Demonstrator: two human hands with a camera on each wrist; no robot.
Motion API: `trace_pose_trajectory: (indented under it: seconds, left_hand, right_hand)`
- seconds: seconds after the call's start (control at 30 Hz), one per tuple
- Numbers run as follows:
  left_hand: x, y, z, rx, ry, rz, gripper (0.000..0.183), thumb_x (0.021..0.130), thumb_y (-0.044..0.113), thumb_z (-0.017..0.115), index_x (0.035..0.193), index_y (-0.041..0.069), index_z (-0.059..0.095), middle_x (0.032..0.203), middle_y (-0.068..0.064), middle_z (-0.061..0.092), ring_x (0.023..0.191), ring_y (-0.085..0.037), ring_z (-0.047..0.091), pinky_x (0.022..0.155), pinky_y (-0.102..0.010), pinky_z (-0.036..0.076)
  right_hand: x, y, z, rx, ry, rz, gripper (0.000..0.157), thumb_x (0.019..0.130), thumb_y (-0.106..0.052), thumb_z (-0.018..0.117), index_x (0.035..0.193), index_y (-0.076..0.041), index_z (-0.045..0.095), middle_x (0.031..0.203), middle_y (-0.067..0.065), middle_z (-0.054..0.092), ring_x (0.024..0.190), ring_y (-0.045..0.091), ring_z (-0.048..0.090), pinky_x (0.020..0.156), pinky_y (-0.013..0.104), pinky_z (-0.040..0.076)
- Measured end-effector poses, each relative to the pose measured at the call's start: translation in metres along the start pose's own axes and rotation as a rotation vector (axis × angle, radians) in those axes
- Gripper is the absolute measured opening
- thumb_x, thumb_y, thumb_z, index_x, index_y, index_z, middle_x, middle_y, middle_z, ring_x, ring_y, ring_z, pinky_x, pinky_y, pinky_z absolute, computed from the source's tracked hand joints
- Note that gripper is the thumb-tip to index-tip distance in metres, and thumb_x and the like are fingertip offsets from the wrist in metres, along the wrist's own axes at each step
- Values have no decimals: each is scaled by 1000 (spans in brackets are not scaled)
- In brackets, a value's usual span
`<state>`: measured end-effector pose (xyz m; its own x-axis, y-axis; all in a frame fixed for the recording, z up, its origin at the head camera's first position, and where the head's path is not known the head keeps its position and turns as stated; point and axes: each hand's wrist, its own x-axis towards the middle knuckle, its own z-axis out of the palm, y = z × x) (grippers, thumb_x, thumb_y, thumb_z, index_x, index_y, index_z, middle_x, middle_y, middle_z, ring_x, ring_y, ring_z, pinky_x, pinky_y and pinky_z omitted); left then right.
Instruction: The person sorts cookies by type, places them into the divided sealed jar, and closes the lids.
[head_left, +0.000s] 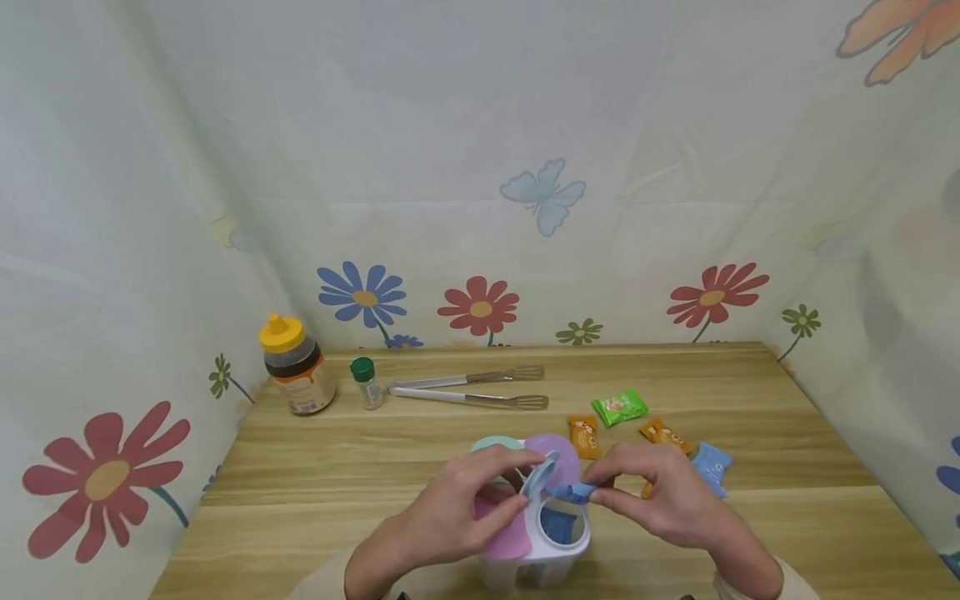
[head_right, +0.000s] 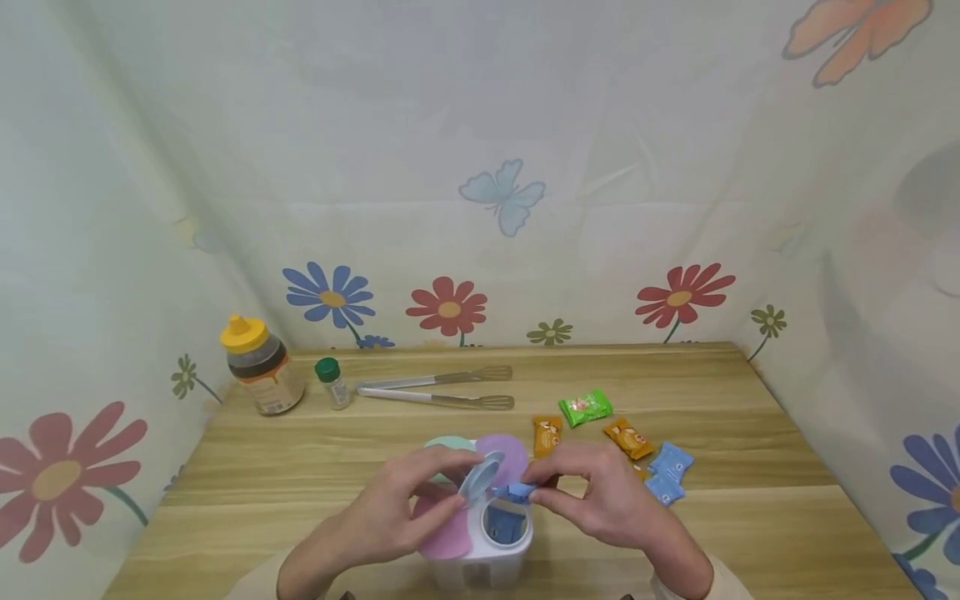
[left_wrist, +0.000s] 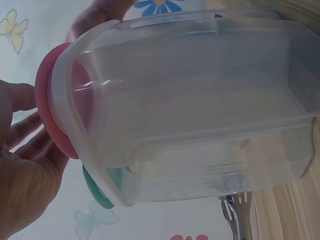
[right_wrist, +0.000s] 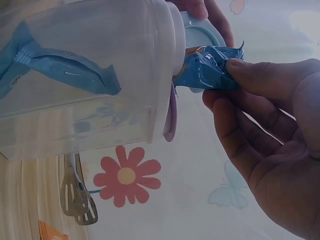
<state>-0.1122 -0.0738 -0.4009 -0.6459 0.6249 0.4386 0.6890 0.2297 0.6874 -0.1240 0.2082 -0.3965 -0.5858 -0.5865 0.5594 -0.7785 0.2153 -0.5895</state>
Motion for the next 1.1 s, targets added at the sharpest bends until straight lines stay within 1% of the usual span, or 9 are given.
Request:
trace_pose_trajectory:
  seconds: [0.23, 0.47, 0.53, 0.7, 0.8, 0.87, 1.0, 1.1]
  left_hand:
    - [1, 0, 0, 2, 3, 5, 42, 94, 12, 64, 134, 21, 55, 114, 3, 62, 95, -6, 63, 77, -14, 56]
    - [2, 0, -1, 0, 4, 17, 42, 94, 11, 64, 134, 20, 55, 114, 2, 62, 94, -7, 64, 77, -15, 56]
    - [2, 0, -1, -3, 3, 13, 42, 94, 11, 64, 134, 20, 55, 114, 2, 62, 94, -7, 63, 77, -15, 56]
    - [2, 0, 0, -6, 2, 15, 42, 94, 11, 64, 134, 20, 55, 114, 2, 62, 94, -6, 63, 77, -15, 56]
    - [2, 0, 0, 3, 3, 25, 42, 94, 10, 64, 134, 19, 55, 114, 2, 62, 94, -6, 63, 76, -14, 56]
    - [2, -1, 0, 7, 5, 28, 42, 93, 10, 64, 134, 19, 55, 114, 1, 62, 94, -5, 63, 76, -14, 56]
    - [2, -1, 0, 13, 14, 40, 43, 93, 8, 64, 133, 18, 55, 113, 1, 62, 93, -5, 63, 76, -14, 56]
    - [2, -1, 0, 14, 15, 44, 43, 93, 8, 64, 134, 18, 55, 114, 1, 62, 93, -6, 63, 76, -14, 56]
  right_hand:
    - [1, -1, 0, 19, -13, -23, 23, 82, -3, 76, 100, -18, 72, 91, -5, 72, 79, 6, 66, 68, 20, 56]
    - [2, -1, 2, 38, -15, -102, 28, 79, 1, 77, 100, -16, 72, 92, -4, 73, 80, 7, 65, 69, 18, 54]
    - [2, -2, 3, 46, -22, -111, 28, 80, 1, 77, 101, -16, 72, 93, -3, 73, 81, 7, 65, 69, 19, 54]
    - [2, 0, 9, 17, -57, -117, 26, 81, -4, 77, 102, -18, 73, 94, -5, 73, 84, 6, 67, 73, 20, 55]
    - [2, 2, 12, -2, -67, -134, 26, 81, -4, 78, 101, -19, 73, 93, -7, 73, 83, 5, 67, 74, 17, 55]
    - [2, 2, 12, -20, -74, -129, 25, 81, -6, 78, 100, -21, 73, 92, -8, 72, 83, 4, 66, 75, 16, 54]
    - [3, 3, 15, -56, -116, -125, 24, 81, -8, 79, 99, -23, 73, 94, -11, 72, 84, 2, 65, 77, 16, 53]
    - [3, 4, 18, -59, -144, -119, 23, 81, -8, 79, 98, -23, 73, 94, -11, 72, 85, 2, 65, 78, 17, 54]
